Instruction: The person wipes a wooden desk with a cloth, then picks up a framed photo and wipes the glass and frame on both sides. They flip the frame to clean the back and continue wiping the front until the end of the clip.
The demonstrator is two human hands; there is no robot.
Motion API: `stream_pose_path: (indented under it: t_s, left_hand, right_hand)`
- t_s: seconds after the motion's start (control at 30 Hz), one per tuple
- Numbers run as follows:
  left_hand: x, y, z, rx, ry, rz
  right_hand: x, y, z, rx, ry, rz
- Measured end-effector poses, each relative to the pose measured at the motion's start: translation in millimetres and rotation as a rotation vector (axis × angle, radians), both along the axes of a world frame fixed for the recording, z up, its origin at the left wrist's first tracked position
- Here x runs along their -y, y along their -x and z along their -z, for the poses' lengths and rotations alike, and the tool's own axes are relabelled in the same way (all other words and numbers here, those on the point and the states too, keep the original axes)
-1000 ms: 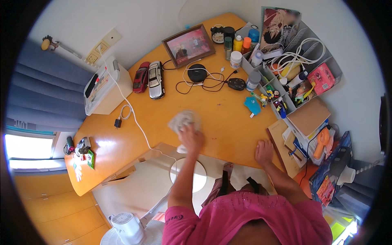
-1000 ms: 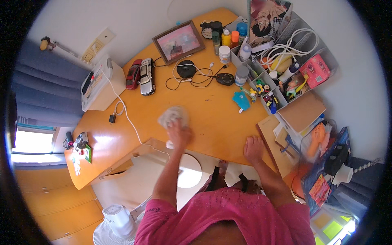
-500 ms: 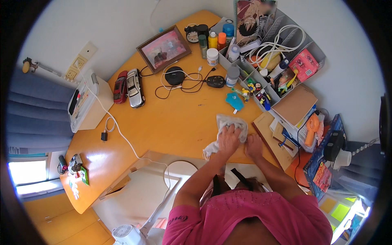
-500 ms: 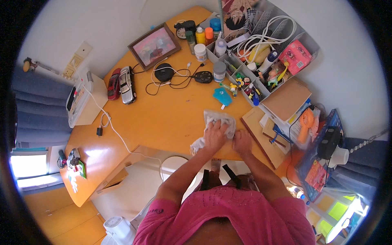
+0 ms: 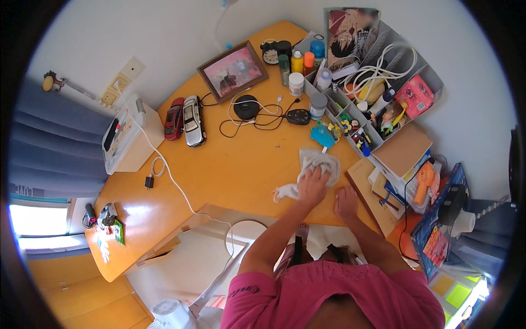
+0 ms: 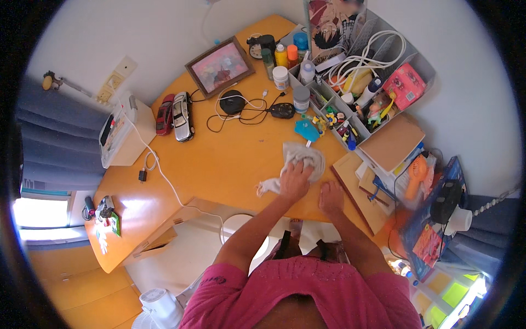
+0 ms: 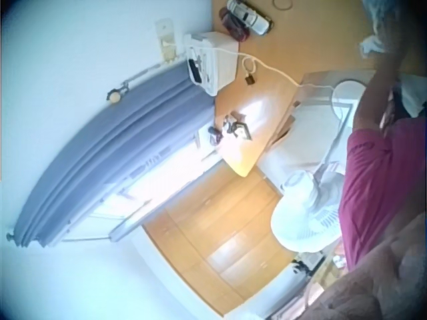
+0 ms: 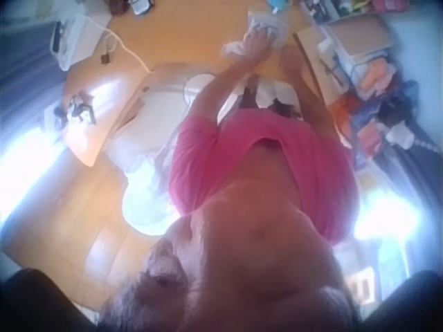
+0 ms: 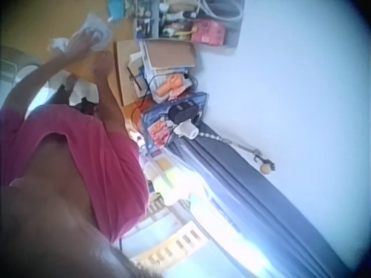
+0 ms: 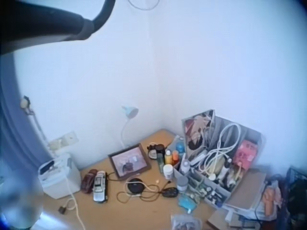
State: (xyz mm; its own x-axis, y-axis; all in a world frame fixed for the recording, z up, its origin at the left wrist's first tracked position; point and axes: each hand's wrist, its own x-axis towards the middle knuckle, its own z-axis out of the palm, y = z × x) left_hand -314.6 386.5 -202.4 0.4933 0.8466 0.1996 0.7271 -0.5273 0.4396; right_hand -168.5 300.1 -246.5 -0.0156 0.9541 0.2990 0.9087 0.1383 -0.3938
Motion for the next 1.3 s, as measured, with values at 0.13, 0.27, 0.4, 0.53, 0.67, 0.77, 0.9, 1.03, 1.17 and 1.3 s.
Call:
stream_pose_path:
  t_s: [0.13, 0.27, 0.4, 0.53, 0.67, 0.77, 0.9, 1.03, 1.17, 1.3]
  left_hand:
    - [47, 39, 0, -0.015, 0.045, 0.011]
    - [48, 90, 5, -0.083, -0.062, -0.065]
    - [0, 154, 12, -0.091, -0.148, -0.385]
    - [-36, 191, 6, -0.123, -0.121, -0.796]
    - [-26, 161, 3, -0.159, -0.11, -0.838]
    - [13, 110, -2, -0.126, -0.181, -0.612]
    - [77, 51, 9, 0.024, -0.133, -0.277]
    - [90, 55, -5, 0.053, 0.074, -0.032]
    - [46, 107, -3, 0.01, 0.004, -0.31]
    - [-5, 193, 18, 0.022, -0.073, -0.706]
  right_hand:
    - [0, 0, -3, 0.006, 0.01, -0.012]
    - [2, -2, 1, 0.024, 0.111, 0.003]
    - [2, -2, -2, 0.032, 0.125, -0.002]
    - [1, -1, 2, 0.061, 0.036, 0.007]
    - [0, 0, 1, 0.06, -0.004, -0.006]
    - [3, -1, 4, 0.019, 0.023, -0.013]
    - [2, 0, 3, 0.021, 0.071, -0.017]
    - [2, 3, -1, 0.073, 0.057, 0.018]
    - [2, 2, -6, 0.067, 0.069, -0.015]
    - [0, 5, -7, 0.075, 0.048, -0.02]
